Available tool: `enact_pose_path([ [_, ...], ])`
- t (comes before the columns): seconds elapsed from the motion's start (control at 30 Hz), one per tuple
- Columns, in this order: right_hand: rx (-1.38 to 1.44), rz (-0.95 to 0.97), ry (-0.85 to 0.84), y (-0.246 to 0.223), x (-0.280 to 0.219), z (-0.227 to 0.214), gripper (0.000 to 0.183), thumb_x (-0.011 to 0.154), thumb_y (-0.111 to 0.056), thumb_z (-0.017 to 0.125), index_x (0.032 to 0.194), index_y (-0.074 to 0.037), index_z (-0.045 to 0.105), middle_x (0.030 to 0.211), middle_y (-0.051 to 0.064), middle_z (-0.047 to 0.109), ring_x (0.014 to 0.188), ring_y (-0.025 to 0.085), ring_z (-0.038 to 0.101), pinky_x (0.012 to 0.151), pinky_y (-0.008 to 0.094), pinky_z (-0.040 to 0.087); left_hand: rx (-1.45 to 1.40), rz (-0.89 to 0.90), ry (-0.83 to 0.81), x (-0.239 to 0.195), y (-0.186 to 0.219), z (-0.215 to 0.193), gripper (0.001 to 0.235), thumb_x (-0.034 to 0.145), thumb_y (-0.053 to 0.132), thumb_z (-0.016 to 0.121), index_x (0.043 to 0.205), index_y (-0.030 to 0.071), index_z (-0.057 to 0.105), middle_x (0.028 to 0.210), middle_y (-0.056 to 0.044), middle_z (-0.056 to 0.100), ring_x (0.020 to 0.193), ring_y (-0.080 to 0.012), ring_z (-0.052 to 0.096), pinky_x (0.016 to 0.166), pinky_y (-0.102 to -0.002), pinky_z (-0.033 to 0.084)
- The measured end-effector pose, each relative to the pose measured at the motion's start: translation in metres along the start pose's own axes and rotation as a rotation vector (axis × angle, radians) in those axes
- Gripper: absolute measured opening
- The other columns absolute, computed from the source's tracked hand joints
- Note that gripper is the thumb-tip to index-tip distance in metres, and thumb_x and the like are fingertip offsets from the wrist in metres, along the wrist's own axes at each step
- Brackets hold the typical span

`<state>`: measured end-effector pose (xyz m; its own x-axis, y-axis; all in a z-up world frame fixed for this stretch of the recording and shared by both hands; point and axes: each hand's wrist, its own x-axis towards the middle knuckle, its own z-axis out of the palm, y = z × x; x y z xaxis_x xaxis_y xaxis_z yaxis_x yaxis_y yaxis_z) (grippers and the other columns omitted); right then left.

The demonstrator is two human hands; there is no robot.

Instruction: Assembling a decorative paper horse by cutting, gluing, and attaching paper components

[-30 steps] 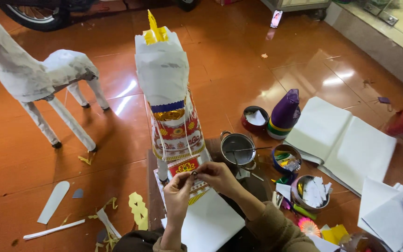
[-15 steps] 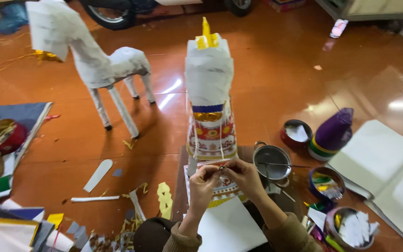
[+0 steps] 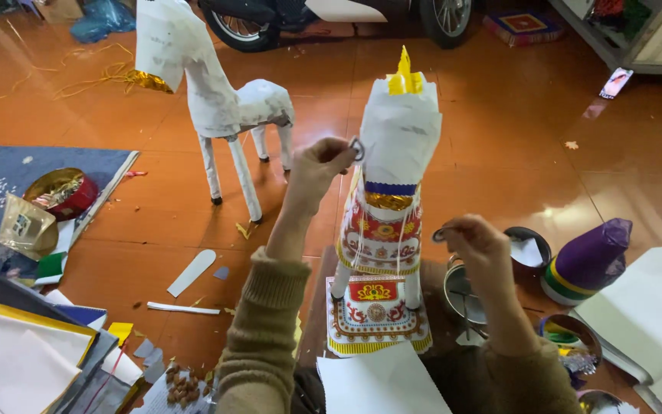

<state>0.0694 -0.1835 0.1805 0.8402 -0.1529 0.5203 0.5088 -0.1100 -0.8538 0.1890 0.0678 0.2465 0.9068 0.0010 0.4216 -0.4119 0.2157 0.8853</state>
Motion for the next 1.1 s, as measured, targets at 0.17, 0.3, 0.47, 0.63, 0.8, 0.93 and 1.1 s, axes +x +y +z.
enact_pose_path([
  [0.17, 0.017, -0.044, -0.003, -0.013, 0.035, 0.002, 0.007, 0.087, 0.007, 0.065, 0.091, 0.001, 0.066, 0.067, 0.007, 0.055, 0.062, 0.009, 0.048, 0.059, 0.022, 0.043, -0.148, -0.076, -0.113, 0.03, -0.022, 0.001, 0.029, 0.077, 0.013, 0.085, 0.093, 0.002, 0.064, 0.072, -0.004, 0.065, 0.063, -0.0089, 0.065, 0.056, -0.018, 0.057],
  [0.3, 0.132, 0.028, 0.044, -0.022, 0.059, 0.009, 0.007, 0.09, 0.005, 0.062, 0.093, 0.0, 0.063, 0.068, 0.009, 0.052, 0.057, 0.009, 0.047, 0.05, 0.02, 0.037, -0.154, -0.067, -0.142, 0.039, -0.031, -0.002, 0.029, 0.076, 0.013, 0.086, 0.088, 0.002, 0.061, 0.071, -0.006, 0.062, 0.064, -0.0113, 0.065, 0.055, -0.019, 0.056],
  [0.47, 0.283, 0.077, 0.062, -0.01, 0.091, 0.019, 0.005, 0.092, 0.003, 0.063, 0.095, -0.001, 0.061, 0.076, 0.005, 0.047, 0.06, 0.008, 0.044, 0.05, 0.021, 0.036, -0.126, -0.029, -0.166, 0.036, -0.024, 0.001, 0.028, 0.077, 0.011, 0.085, 0.086, 0.001, 0.06, 0.069, -0.006, 0.059, 0.064, -0.0107, 0.063, 0.056, -0.018, 0.055],
  [0.63, 0.393, 0.079, 0.081, 0.001, 0.108, 0.03, 0.007, 0.091, 0.002, 0.064, 0.095, -0.001, 0.059, 0.076, 0.003, 0.046, 0.059, 0.006, 0.045, 0.049, 0.019, 0.033, -0.093, -0.019, -0.174, 0.031, -0.02, 0.003, 0.026, 0.078, 0.011, 0.084, 0.086, 0.002, 0.061, 0.07, -0.005, 0.058, 0.065, -0.0098, 0.06, 0.057, -0.018, 0.053],
  [0.8, 0.313, 0.089, 0.083, 0.001, 0.114, 0.032, 0.015, 0.088, 0.0, 0.067, 0.096, -0.005, 0.055, 0.073, 0.003, 0.046, 0.058, 0.006, 0.044, 0.047, 0.018, 0.032, -0.108, -0.018, -0.138, 0.032, -0.024, 0.004, 0.026, 0.08, 0.013, 0.083, 0.09, 0.001, 0.063, 0.07, -0.007, 0.059, 0.067, -0.0108, 0.062, 0.057, -0.018, 0.052],
  [0.93, 0.291, 0.044, 0.089, 0.005, 0.121, 0.033, 0.018, 0.088, 0.0, 0.071, 0.093, -0.004, 0.054, 0.071, 0.003, 0.044, 0.058, 0.006, 0.044, 0.049, 0.018, 0.033, -0.09, -0.008, -0.138, 0.036, -0.033, 0.003, 0.028, 0.079, 0.016, 0.084, 0.09, 0.003, 0.062, 0.071, -0.005, 0.06, 0.067, -0.0096, 0.061, 0.057, -0.016, 0.05],
  [1.1, 0.241, 0.012, 0.107, -0.004, 0.119, 0.036, 0.016, 0.087, 0.002, 0.071, 0.092, 0.0, 0.057, 0.07, 0.006, 0.046, 0.06, 0.007, 0.043, 0.05, 0.02, 0.035, -0.057, 0.021, -0.109, 0.034, -0.032, 0.005, 0.028, 0.078, 0.019, 0.086, 0.089, 0.004, 0.065, 0.072, -0.004, 0.061, 0.07, -0.0091, 0.06, 0.06, -0.017, 0.05],
])
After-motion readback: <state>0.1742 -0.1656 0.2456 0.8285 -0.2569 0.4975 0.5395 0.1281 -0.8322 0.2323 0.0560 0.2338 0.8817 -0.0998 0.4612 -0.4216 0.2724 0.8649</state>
